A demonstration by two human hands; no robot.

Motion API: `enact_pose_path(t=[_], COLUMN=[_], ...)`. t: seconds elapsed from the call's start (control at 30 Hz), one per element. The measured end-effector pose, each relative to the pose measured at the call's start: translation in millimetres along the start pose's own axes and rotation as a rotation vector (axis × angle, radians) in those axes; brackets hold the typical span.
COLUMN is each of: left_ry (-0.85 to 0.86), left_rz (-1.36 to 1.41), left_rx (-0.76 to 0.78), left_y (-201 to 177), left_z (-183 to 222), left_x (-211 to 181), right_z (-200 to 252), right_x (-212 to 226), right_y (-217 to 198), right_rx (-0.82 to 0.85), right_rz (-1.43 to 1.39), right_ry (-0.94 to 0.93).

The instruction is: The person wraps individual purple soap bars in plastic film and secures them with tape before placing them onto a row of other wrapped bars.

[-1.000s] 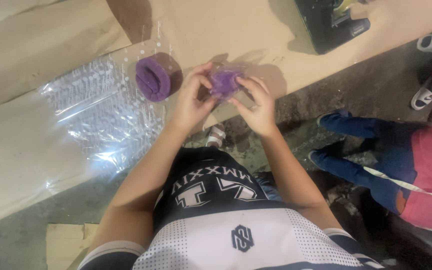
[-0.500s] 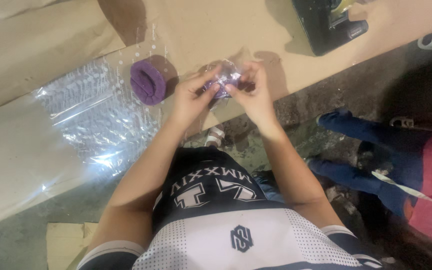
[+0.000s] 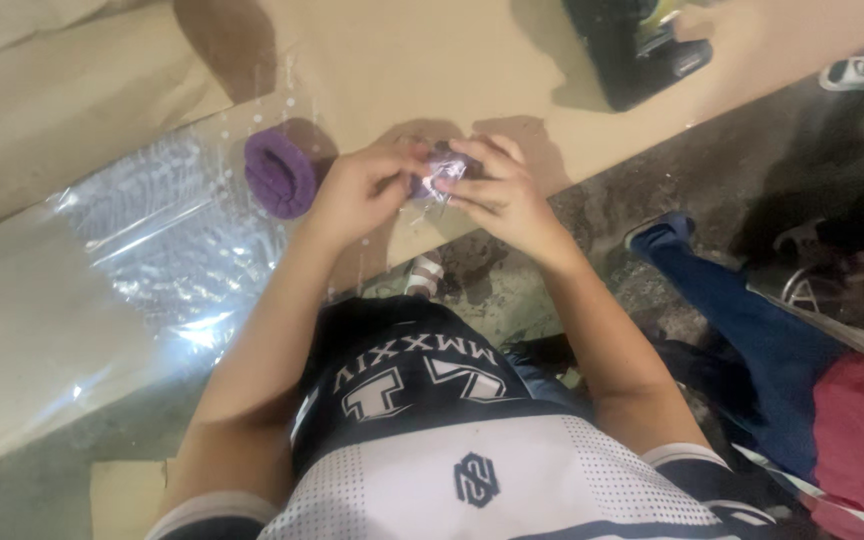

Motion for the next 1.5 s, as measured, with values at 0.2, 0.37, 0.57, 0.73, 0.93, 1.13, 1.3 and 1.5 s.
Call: enact_pose_path(t=[0.2,0.37,0.57,0.73,0.93,1.13,1.3,1.5], left_ry=[0.159,0.191,0.087,0.065,0.064,0.083,0.08,0.123], left_rz=[-0.366,-0.503,-0.493,-0.495,-0.438,-0.45,-0.436,-0.54], left_rx=[-0.063,-0.189,-0.194,-0.214,-0.217,-0.23,-0.23,-0.201], left_y=[3.8,11.0,14.3,14.3,13.9,14.9,15.6,14.6], left_z=[13.0,17.7,21.4,23.0,23.1,24.1,24.6,28.3], left_x=[-41.6,-41.4,-40.4,-37.8,-37.7,-34.2,-29.1,-38.2], right_z=[29.5,9.9,39.3,114.7,97.7,33.3,4.7,16.3], right_x=[-54.6,-116.8,-119.2,-114.6,-86.0,20.7,41.8,26.6], right_y=[-130.0,-185.6,-199.0,-151.5,-117.0,-19.5,35.4,44.8], right_rx=[-0.698,-0.311,-0.514,-0.888,-0.921,-0.571,-0.386,-0.349], right_rz=[0.249,-0.245,-0.893,-0.952,-0.983,-0.775,-0.595,-0.521], right_ry=[0.394,1.108,0.754,0.671,1.01,0.934,0.751,0.786])
Point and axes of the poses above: each hand's wrist, its own z-axis away from the middle knuckle, its own y-axis out of the palm, x = y × z, the point moved 2 cm from there along -z, towards the middle knuckle, and after that the axes turned 13 degrees about -y, right-handed, at the moved point
